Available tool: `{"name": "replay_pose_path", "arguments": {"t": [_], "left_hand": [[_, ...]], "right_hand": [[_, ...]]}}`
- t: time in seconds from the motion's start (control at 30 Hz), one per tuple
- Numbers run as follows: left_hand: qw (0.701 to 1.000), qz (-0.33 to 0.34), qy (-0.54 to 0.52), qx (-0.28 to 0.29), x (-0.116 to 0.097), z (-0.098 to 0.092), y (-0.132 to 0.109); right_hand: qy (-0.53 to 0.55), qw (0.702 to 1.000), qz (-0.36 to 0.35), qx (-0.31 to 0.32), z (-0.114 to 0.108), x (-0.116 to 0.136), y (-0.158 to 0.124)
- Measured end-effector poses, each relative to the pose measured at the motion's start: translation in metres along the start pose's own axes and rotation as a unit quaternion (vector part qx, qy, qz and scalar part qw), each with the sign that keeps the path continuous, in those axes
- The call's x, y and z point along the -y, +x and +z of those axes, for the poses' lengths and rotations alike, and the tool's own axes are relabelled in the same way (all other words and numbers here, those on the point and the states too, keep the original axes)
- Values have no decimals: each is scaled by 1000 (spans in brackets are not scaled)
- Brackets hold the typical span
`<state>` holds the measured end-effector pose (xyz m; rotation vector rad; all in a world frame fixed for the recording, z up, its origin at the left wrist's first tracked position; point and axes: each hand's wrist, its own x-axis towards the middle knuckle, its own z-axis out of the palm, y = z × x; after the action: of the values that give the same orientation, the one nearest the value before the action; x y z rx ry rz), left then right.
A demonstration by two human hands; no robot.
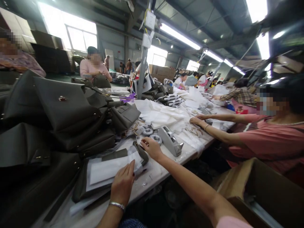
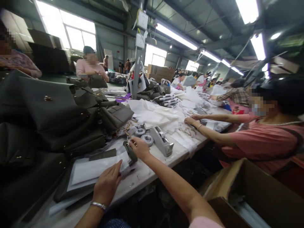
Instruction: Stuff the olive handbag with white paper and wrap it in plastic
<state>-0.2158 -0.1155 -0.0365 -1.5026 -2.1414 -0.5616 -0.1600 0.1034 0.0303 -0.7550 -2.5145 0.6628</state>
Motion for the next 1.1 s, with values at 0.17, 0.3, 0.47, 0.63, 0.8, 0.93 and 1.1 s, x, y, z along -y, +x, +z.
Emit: {"name": "replay_pose_path", "arguments": {"t": [0.17,0.3,0.47,0.63,0.8,0.93,1.1], "left_hand": [[1000,14,-12,-17,6,7,-3],[999,19,-22,-18,8,10,-6],[999,22,-16,-37,7,9,-4],[998,19,-18,-55,6,10,-3],[999,22,-22,-45,6,9,-4],[999,14,-28,-43,6,7,-4],[998,30,-32,-55,7,6,-3]], "right_hand": [[-35,988,104,-105,-108,-78,-12],[-10,971,223,-81,-138,-121,-17],[92,944,316,-29,-124,-134,-22],[195,918,344,-9,-135,-135,-20],[262,909,317,-63,-163,-116,-28],[281,905,299,-114,-176,-99,-65],[311,880,336,-127,-161,-105,-118]]}}
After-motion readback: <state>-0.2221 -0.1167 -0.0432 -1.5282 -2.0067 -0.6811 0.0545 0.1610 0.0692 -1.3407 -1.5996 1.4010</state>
